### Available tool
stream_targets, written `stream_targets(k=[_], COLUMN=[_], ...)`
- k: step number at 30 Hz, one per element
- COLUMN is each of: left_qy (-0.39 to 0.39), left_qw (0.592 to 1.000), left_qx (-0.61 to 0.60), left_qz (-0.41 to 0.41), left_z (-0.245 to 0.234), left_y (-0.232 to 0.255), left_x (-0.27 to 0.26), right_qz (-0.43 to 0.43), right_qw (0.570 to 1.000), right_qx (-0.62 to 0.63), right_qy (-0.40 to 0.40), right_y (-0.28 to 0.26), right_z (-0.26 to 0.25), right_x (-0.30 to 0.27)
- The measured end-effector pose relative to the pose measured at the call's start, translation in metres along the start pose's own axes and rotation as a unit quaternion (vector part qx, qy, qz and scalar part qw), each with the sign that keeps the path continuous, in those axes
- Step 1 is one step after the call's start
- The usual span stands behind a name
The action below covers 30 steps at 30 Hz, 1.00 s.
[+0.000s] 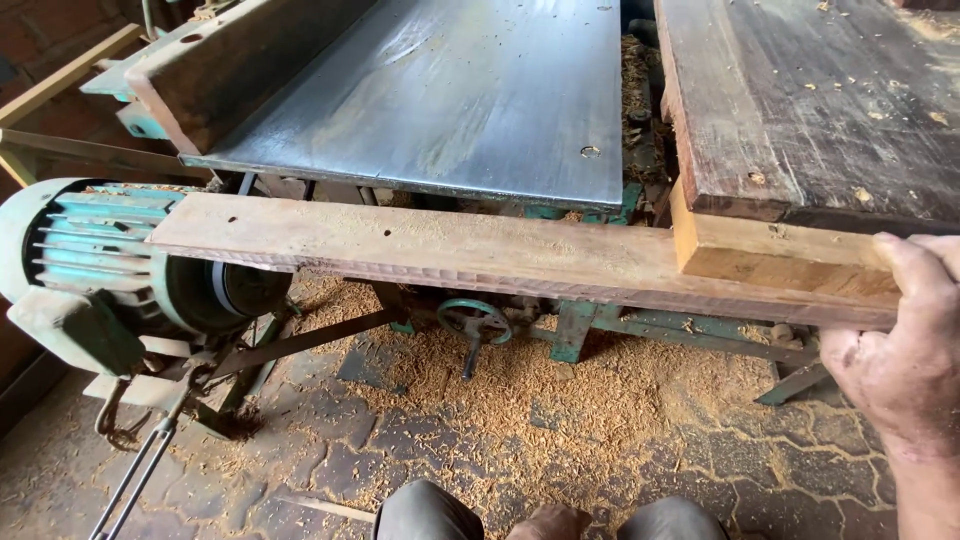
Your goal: Cutting and smoothing wood using a jointer and table saw.
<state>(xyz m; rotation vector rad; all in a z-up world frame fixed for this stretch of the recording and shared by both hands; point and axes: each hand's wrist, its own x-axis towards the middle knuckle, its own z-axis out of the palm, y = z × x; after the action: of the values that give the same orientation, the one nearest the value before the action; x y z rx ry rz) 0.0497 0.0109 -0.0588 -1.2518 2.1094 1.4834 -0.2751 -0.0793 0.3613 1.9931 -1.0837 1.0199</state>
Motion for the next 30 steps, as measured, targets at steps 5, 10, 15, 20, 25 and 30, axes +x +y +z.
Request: stream_targets(k=[5, 10, 15, 20, 25, 30], left_qy=[-0.013, -0.009, -0.002, 0.003, 0.018, 0.025], left_qw=[1.000, 1.000, 1.000, 0.999, 0.999, 0.999], left_qx=[-0.004, -0.019, -0.025, -0.033, -0.040, -0.021], left_qz=[-0.002, -0.010, -0.017, -0.023, -0.020, -0.024], left_z=[0.001, 0.001, 0.001, 0.002, 0.002, -0.003], left_y=[0.051, 0.051, 0.051, 0.051, 0.054, 0.055], left_x=[0.033, 0.031, 0.030, 0.028, 0.028, 0.034], right_qz=[-0.020, -0.006, 0.010, 0.001, 0.010, -0.017], right_qw=[0.999, 1.000, 1.000, 1.000, 1.000, 0.996], right_qx=[-0.034, 0.001, 0.011, 0.016, 0.012, -0.078], right_qy=[0.008, 0.001, 0.001, 0.006, 0.026, 0.040], right_y=[-0.013, -0.003, -0.002, -0.008, -0.021, 0.017], right_z=[-0.011, -0.004, -0.001, -0.004, -0.010, 0.010], right_x=[0.012, -0.001, -0.003, 0.003, 0.015, -0.012])
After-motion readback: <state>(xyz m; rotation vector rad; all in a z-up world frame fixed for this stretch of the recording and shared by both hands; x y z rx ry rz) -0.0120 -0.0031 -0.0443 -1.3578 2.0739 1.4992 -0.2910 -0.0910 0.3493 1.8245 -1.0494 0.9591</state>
